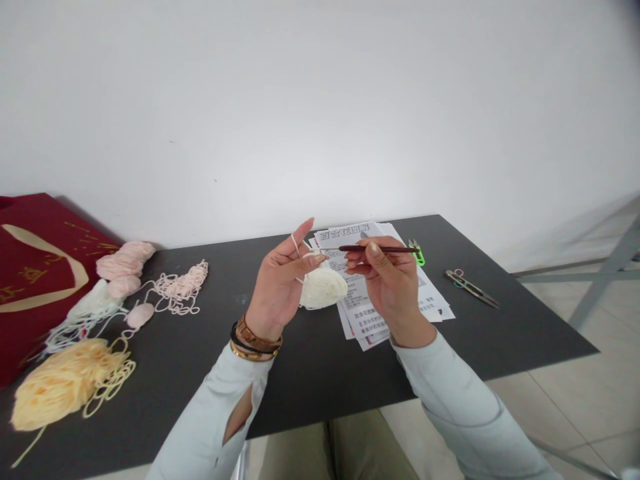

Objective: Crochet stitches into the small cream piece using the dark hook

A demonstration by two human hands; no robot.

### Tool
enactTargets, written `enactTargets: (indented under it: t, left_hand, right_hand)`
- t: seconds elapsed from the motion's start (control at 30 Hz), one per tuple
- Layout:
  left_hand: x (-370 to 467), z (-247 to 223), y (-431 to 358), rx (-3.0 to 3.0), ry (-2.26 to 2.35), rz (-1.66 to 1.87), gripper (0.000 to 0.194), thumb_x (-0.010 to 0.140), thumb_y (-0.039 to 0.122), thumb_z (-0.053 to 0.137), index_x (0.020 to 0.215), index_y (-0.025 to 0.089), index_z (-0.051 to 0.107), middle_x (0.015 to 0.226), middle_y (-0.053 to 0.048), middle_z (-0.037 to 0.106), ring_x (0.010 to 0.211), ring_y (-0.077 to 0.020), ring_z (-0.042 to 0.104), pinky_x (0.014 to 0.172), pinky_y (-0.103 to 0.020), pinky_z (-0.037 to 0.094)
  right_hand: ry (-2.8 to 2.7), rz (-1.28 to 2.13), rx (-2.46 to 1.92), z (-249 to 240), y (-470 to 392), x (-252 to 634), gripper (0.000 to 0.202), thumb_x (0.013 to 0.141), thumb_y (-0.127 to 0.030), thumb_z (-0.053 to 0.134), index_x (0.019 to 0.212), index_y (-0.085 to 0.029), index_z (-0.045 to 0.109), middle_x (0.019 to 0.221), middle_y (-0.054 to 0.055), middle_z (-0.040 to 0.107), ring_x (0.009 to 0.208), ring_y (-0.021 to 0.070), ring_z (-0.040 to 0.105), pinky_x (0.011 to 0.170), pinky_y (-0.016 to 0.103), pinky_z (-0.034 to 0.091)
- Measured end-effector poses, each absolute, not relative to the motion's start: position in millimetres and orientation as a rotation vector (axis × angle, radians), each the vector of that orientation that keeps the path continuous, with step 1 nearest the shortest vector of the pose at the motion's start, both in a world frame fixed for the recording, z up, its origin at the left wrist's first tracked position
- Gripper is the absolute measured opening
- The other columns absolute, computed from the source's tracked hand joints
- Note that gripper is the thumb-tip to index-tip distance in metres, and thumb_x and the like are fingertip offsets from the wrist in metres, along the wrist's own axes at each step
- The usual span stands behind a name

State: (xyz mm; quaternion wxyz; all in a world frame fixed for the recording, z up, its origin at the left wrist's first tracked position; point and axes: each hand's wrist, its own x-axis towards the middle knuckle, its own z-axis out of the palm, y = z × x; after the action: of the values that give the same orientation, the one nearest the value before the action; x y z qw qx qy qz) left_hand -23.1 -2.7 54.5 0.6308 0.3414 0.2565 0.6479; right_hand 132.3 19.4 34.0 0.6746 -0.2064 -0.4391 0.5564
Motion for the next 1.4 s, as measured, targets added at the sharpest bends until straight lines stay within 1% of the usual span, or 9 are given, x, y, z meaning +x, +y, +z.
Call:
enactTargets:
  t: [0.2, 0.37, 0.53, 0.8, 0.97, 1.17, 1.33, 1.4]
  left_hand:
    - [-23, 53, -3, 0.842, 0.639, 1.529, 0.054, 0.068, 0.006, 0.079, 0.119, 0.02, 0.069, 0.063, 0.007, 0.064, 0.065, -0.0065, 0.062, 0.071, -0.019, 0.051]
    - [-25, 51, -2, 0.905, 0.673, 1.552, 0.056, 0.066, 0.009, 0.081, 0.119, 0.021, 0.069, 0.063, 0.006, 0.063, 0.064, -0.0071, 0.059, 0.07, -0.021, 0.049]
    - [-27, 50, -2, 0.928, 0.663, 1.552, 0.055, 0.065, 0.008, 0.082, 0.117, 0.021, 0.071, 0.061, 0.006, 0.061, 0.062, -0.0067, 0.056, 0.067, -0.02, 0.047]
    - [-26, 51, -3, 0.944, 0.699, 1.55, 0.055, 0.064, 0.007, 0.081, 0.116, 0.022, 0.072, 0.059, 0.005, 0.06, 0.061, -0.0073, 0.053, 0.067, -0.021, 0.047]
    - [-26, 51, -3, 0.985, 0.721, 1.551, 0.054, 0.064, 0.006, 0.081, 0.115, 0.023, 0.073, 0.06, 0.005, 0.059, 0.062, -0.0075, 0.052, 0.068, -0.021, 0.048]
    - [-26, 49, -4, 1.011, 0.732, 1.54, 0.056, 0.066, 0.006, 0.079, 0.118, 0.024, 0.071, 0.061, 0.005, 0.06, 0.063, -0.0067, 0.053, 0.068, -0.02, 0.047]
    - [-25, 49, -4, 1.077, 0.787, 1.552, 0.047, 0.066, 0.007, 0.08, 0.109, 0.025, 0.076, 0.061, 0.003, 0.061, 0.065, -0.0108, 0.055, 0.066, -0.024, 0.047]
    - [-25, 49, -4, 1.083, 0.808, 1.551, 0.045, 0.066, 0.008, 0.08, 0.107, 0.024, 0.076, 0.061, 0.003, 0.06, 0.064, -0.0109, 0.054, 0.067, -0.025, 0.047]
  right_hand:
    - [-0.975, 1.264, -0.495, 35, 19, 135, 0.014, 0.079, -0.034, 0.076, 0.083, -0.021, 0.074, 0.067, -0.001, 0.077, 0.057, 0.0114, 0.072, 0.055, 0.02, 0.062]
    - [-0.934, 1.295, -0.485, 35, 21, 135, 0.016, 0.077, -0.034, 0.078, 0.082, -0.02, 0.074, 0.066, 0.0, 0.076, 0.056, 0.011, 0.071, 0.055, 0.019, 0.061]
    - [-0.944, 1.301, -0.469, 37, 23, 138, 0.018, 0.074, -0.033, 0.081, 0.08, -0.019, 0.073, 0.066, 0.0, 0.077, 0.053, 0.0106, 0.07, 0.053, 0.017, 0.06]
    - [-1.021, 1.244, -0.541, 42, 23, 145, 0.022, 0.072, -0.039, 0.082, 0.077, -0.02, 0.071, 0.065, -0.001, 0.075, 0.053, 0.0126, 0.069, 0.054, 0.024, 0.062]
    - [-1.11, 1.181, -0.497, 43, 24, 149, 0.017, 0.076, -0.035, 0.08, 0.079, -0.02, 0.072, 0.073, 0.0, 0.076, 0.058, 0.0134, 0.071, 0.058, 0.026, 0.063]
    - [-1.162, 1.119, -0.491, 45, 24, 153, 0.018, 0.072, -0.036, 0.082, 0.077, -0.021, 0.073, 0.071, 0.0, 0.074, 0.057, 0.0147, 0.072, 0.056, 0.028, 0.064]
    - [-1.163, 1.14, -0.528, 44, 26, 155, 0.019, 0.075, -0.037, 0.08, 0.079, -0.02, 0.072, 0.069, 0.001, 0.075, 0.057, 0.0145, 0.071, 0.055, 0.026, 0.063]
    - [-1.136, 1.159, -0.551, 43, 27, 155, 0.019, 0.076, -0.037, 0.079, 0.079, -0.02, 0.072, 0.067, 0.001, 0.075, 0.055, 0.0139, 0.071, 0.054, 0.025, 0.062]
